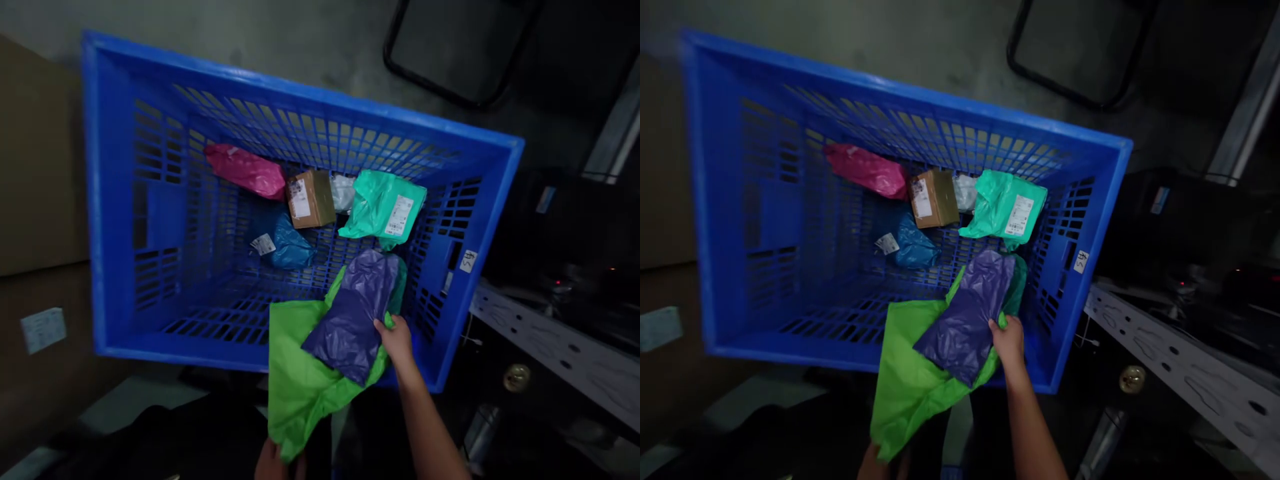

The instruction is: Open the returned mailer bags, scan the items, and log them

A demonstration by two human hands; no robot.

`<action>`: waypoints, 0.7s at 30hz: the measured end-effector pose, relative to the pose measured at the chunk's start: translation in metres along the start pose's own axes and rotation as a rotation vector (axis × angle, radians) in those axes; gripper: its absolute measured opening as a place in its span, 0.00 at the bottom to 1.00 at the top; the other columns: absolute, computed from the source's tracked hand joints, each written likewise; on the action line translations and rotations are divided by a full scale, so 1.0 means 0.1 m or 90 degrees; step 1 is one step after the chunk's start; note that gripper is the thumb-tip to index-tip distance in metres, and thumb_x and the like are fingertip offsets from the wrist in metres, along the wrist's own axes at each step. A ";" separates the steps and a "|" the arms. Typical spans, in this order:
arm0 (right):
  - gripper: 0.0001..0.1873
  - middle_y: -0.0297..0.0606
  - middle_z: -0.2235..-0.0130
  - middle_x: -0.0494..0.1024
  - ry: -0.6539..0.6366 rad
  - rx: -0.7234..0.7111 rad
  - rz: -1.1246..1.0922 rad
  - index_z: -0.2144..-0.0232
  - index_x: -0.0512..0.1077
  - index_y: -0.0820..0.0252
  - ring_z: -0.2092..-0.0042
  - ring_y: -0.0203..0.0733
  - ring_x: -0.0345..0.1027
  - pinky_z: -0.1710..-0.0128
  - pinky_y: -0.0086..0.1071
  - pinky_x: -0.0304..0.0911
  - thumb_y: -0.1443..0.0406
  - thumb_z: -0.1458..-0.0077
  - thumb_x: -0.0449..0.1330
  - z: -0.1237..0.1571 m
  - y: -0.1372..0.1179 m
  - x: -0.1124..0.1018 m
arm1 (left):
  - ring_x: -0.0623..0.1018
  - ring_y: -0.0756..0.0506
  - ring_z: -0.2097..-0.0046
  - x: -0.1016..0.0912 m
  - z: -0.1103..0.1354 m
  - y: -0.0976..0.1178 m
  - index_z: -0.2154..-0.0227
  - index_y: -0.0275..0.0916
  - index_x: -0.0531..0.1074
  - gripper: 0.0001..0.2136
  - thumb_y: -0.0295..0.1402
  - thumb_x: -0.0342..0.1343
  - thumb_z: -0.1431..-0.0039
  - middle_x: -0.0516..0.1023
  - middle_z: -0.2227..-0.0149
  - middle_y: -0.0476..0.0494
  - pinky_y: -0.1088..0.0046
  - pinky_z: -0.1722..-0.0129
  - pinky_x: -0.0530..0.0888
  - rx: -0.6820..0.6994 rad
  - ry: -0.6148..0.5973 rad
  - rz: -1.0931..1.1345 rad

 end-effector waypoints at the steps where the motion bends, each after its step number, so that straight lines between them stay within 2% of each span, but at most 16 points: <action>1: 0.22 0.47 0.64 0.82 0.024 -0.003 0.011 0.72 0.75 0.56 0.57 0.53 0.75 0.55 0.41 0.68 0.44 0.58 0.61 0.10 -0.03 -0.14 | 0.82 0.37 0.53 -0.04 -0.01 0.03 0.53 0.43 0.75 0.13 0.36 0.52 0.38 0.80 0.53 0.36 0.59 0.58 0.82 -0.008 0.004 0.011; 4: 0.31 0.50 0.66 0.80 0.083 0.013 0.048 0.70 0.72 0.56 0.61 0.56 0.74 0.59 0.44 0.67 0.37 0.57 0.55 0.36 -0.02 -0.56 | 0.81 0.37 0.51 -0.33 -0.16 0.13 0.55 0.44 0.75 0.11 0.37 0.52 0.37 0.78 0.50 0.38 0.58 0.56 0.82 -0.046 0.063 0.022; 6: 0.36 0.47 0.71 0.78 0.119 0.032 0.091 0.69 0.71 0.56 0.68 0.54 0.72 0.64 0.44 0.66 0.32 0.58 0.52 0.49 0.08 -0.82 | 0.80 0.38 0.49 -0.62 -0.42 0.20 0.57 0.43 0.75 0.09 0.37 0.52 0.36 0.77 0.49 0.37 0.57 0.53 0.81 -0.055 0.131 0.023; 8: 0.40 0.44 0.73 0.77 0.150 0.042 0.117 0.68 0.70 0.56 0.71 0.52 0.70 0.66 0.43 0.65 0.28 0.60 0.51 0.59 0.19 -1.01 | 0.79 0.39 0.49 -0.90 -0.88 0.28 0.58 0.42 0.74 0.08 0.36 0.51 0.34 0.76 0.50 0.37 0.58 0.51 0.79 -0.033 0.192 0.025; 10: 0.42 0.43 0.72 0.78 0.163 0.047 0.109 0.67 0.70 0.55 0.69 0.52 0.71 0.66 0.42 0.66 0.26 0.62 0.52 0.66 0.31 -1.09 | 0.79 0.40 0.50 -1.07 -1.58 0.38 0.58 0.41 0.73 0.08 0.35 0.49 0.33 0.77 0.54 0.37 0.59 0.49 0.78 0.022 0.216 0.019; 11: 0.43 0.43 0.71 0.78 0.171 0.058 0.098 0.67 0.70 0.56 0.68 0.52 0.71 0.66 0.42 0.67 0.26 0.64 0.54 0.68 0.37 -1.11 | 0.79 0.40 0.52 -1.07 -2.00 0.43 0.58 0.40 0.73 0.09 0.34 0.49 0.33 0.78 0.56 0.38 0.59 0.49 0.77 0.047 0.197 -0.003; 12: 0.44 0.43 0.71 0.78 0.178 0.073 0.086 0.67 0.70 0.56 0.68 0.52 0.72 0.65 0.42 0.67 0.25 0.66 0.55 0.69 0.45 -1.11 | 0.79 0.40 0.52 -0.97 -2.47 0.45 0.59 0.39 0.73 0.09 0.32 0.48 0.33 0.78 0.57 0.37 0.59 0.48 0.76 0.055 0.139 -0.042; 13: 0.46 0.42 0.72 0.77 0.186 0.089 0.077 0.66 0.70 0.57 0.68 0.52 0.71 0.66 0.42 0.67 0.25 0.68 0.56 0.70 0.52 -1.10 | 0.79 0.39 0.53 -0.78 -2.95 0.46 0.60 0.37 0.74 0.09 0.29 0.48 0.34 0.79 0.57 0.35 0.59 0.47 0.75 0.061 0.048 -0.096; 14: 0.47 0.41 0.72 0.77 0.196 0.103 0.071 0.64 0.71 0.58 0.69 0.51 0.71 0.66 0.42 0.67 0.25 0.69 0.57 0.71 0.59 -1.09 | 0.78 0.38 0.51 -0.50 -3.40 0.47 0.61 0.35 0.75 0.09 0.26 0.49 0.36 0.79 0.56 0.33 0.57 0.46 0.74 0.075 -0.065 -0.151; 16: 0.49 0.41 0.69 0.78 0.217 0.115 0.059 0.58 0.72 0.61 0.68 0.50 0.71 0.65 0.41 0.68 0.27 0.67 0.59 0.70 0.71 -1.05 | 0.78 0.38 0.50 -0.03 -4.16 0.52 0.63 0.34 0.76 0.08 0.21 0.54 0.41 0.80 0.56 0.34 0.59 0.44 0.72 0.119 -0.155 -0.146; 18: 0.48 0.44 0.61 0.80 0.239 0.116 0.040 0.51 0.71 0.61 0.62 0.51 0.73 0.60 0.41 0.69 0.31 0.63 0.62 0.66 0.81 -1.01 | 0.76 0.42 0.45 0.46 -4.69 0.52 0.60 0.33 0.77 0.10 0.19 0.55 0.41 0.80 0.51 0.35 0.64 0.39 0.68 0.151 -0.206 -0.121; 19: 0.47 0.46 0.55 0.79 0.251 0.119 0.026 0.49 0.70 0.60 0.57 0.52 0.74 0.57 0.42 0.70 0.33 0.62 0.64 0.64 0.86 -0.99 | 0.75 0.44 0.43 0.67 -4.86 0.50 0.57 0.31 0.76 0.09 0.21 0.56 0.39 0.78 0.48 0.35 0.64 0.37 0.67 0.158 -0.221 -0.105; 21: 0.46 0.47 0.49 0.78 0.256 0.131 0.002 0.46 0.69 0.58 0.51 0.55 0.74 0.52 0.43 0.69 0.37 0.61 0.66 0.59 0.92 -0.96 | 0.74 0.45 0.42 0.99 -5.00 0.42 0.50 0.29 0.73 0.14 0.32 0.56 0.34 0.74 0.44 0.35 0.63 0.37 0.67 0.150 -0.230 -0.071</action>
Point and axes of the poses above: each hand's wrist, its own z-axis away from the middle knuckle, its own x-axis out of the palm, y = z × x, the point moved 9 cm from there along -z, towards the middle knuckle
